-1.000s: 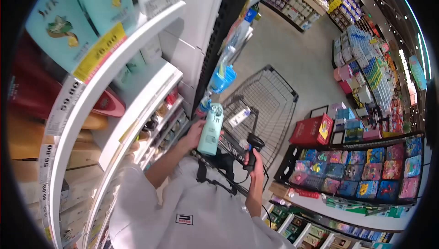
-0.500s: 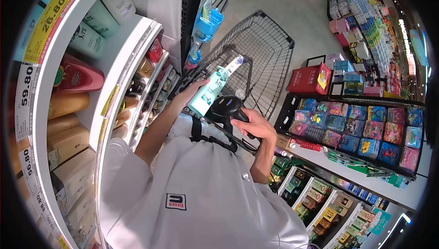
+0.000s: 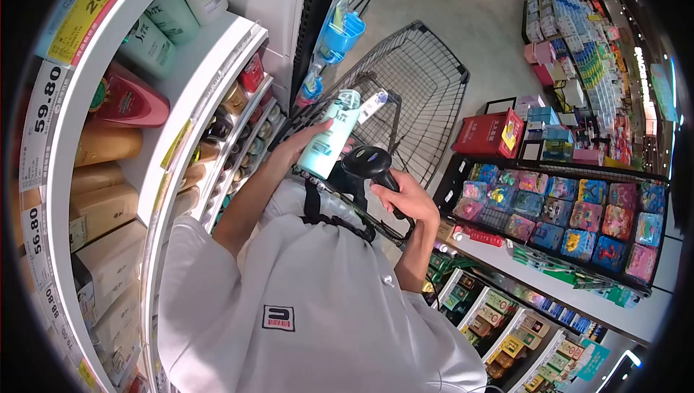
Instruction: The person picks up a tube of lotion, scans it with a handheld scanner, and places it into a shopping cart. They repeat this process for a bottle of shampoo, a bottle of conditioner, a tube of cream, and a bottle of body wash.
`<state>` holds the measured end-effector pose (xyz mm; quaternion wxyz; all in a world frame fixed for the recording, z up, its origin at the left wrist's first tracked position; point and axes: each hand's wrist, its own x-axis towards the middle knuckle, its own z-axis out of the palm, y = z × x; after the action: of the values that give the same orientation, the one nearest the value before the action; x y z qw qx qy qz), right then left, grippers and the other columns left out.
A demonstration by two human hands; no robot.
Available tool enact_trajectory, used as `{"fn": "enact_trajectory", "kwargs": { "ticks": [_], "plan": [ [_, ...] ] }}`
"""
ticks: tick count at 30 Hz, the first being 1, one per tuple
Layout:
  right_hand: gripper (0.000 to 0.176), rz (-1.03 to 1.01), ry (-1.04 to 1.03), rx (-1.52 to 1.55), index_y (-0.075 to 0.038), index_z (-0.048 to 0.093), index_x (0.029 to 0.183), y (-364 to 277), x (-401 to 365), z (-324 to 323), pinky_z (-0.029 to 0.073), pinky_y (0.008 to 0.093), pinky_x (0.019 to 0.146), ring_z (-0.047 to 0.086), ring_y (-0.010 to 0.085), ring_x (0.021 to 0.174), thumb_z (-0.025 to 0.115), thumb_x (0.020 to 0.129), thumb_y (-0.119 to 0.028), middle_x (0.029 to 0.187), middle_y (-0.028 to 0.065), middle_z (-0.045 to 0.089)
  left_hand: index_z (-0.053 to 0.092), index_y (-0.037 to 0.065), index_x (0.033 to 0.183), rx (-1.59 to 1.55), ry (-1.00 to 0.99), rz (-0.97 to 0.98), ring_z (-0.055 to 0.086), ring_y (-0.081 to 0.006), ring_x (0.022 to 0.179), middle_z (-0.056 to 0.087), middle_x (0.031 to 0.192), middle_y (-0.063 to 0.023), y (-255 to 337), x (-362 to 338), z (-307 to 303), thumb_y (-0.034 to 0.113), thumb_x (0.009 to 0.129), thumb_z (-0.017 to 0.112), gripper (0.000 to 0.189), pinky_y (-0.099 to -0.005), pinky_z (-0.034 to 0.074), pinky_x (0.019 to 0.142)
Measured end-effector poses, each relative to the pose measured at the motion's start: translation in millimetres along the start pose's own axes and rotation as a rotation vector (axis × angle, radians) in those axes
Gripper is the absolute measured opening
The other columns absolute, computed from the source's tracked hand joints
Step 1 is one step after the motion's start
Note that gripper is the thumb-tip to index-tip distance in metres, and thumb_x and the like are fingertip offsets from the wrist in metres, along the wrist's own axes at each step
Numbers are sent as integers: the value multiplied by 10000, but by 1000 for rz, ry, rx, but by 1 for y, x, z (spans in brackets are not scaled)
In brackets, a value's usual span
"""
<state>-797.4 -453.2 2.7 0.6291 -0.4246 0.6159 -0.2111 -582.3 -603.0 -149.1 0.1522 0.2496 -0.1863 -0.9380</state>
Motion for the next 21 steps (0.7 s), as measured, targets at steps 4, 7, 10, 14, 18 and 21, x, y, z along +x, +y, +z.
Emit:
{"fn": "enact_trajectory", "kwargs": {
  "ticks": [4, 7, 10, 14, 18, 21],
  "plan": [
    [217, -56, -27, 35, -9, 593, 971, -4, -5, -1, 419, 233, 506, 512, 69, 539, 660, 945, -214, 628, -14, 535, 549, -4, 1282, -39, 24, 42, 667, -314, 1055, 650, 1158, -207, -3, -5, -31, 536, 951, 547, 633, -464, 570, 881],
    [207, -89, -91, 96, -2, 598, 994, -6, -9, 3, 422, 233, 509, 516, 67, 554, 659, 946, -195, 665, -10, 549, 546, -18, 1275, -323, -147, 179, 640, -299, 1110, 636, 1185, -206, -8, 1, -28, 500, 971, 519, 601, -469, 576, 867],
    [206, -109, -151, 151, -6, 595, 992, -10, -8, 6, 427, 231, 511, 524, 59, 587, 681, 932, -183, 757, -4, 579, 474, 33, 1362, -445, -384, 142, 624, -291, 929, 605, 987, -163, -6, -3, -30, 484, 975, 458, 594, -439, 583, 818],
    [224, -115, -200, 158, 0, 594, 1030, 0, -4, 11, 440, 233, 519, 528, 61, 608, 684, 931, -179, 821, 1, 590, 289, 102, 1522, -537, -594, 106, 569, -286, 837, 543, 851, -139, -5, -10, -17, 544, 964, 416, 723, -498, 436, 1011],
    [247, -133, -185, 96, 2, 588, 1046, -9, 1, 14, 437, 237, 512, 526, 64, 598, 692, 924, -186, 798, 3, 581, 199, 99, 1564, -454, -537, 132, 577, -315, 907, 579, 860, -157, -9, -3, -24, 610, 948, 398, 825, -522, 296, 1119],
    [257, -145, -181, 83, 3, 589, 1062, -12, 2, 15, 443, 237, 520, 532, 67, 598, 701, 915, -176, 798, 6, 585, 213, 82, 1558, -484, -695, 58, 575, -367, 1075, 604, 1065, -276, -8, -5, -25, 679, 919, 401, 895, -502, 342, 1082]
  ]
}}
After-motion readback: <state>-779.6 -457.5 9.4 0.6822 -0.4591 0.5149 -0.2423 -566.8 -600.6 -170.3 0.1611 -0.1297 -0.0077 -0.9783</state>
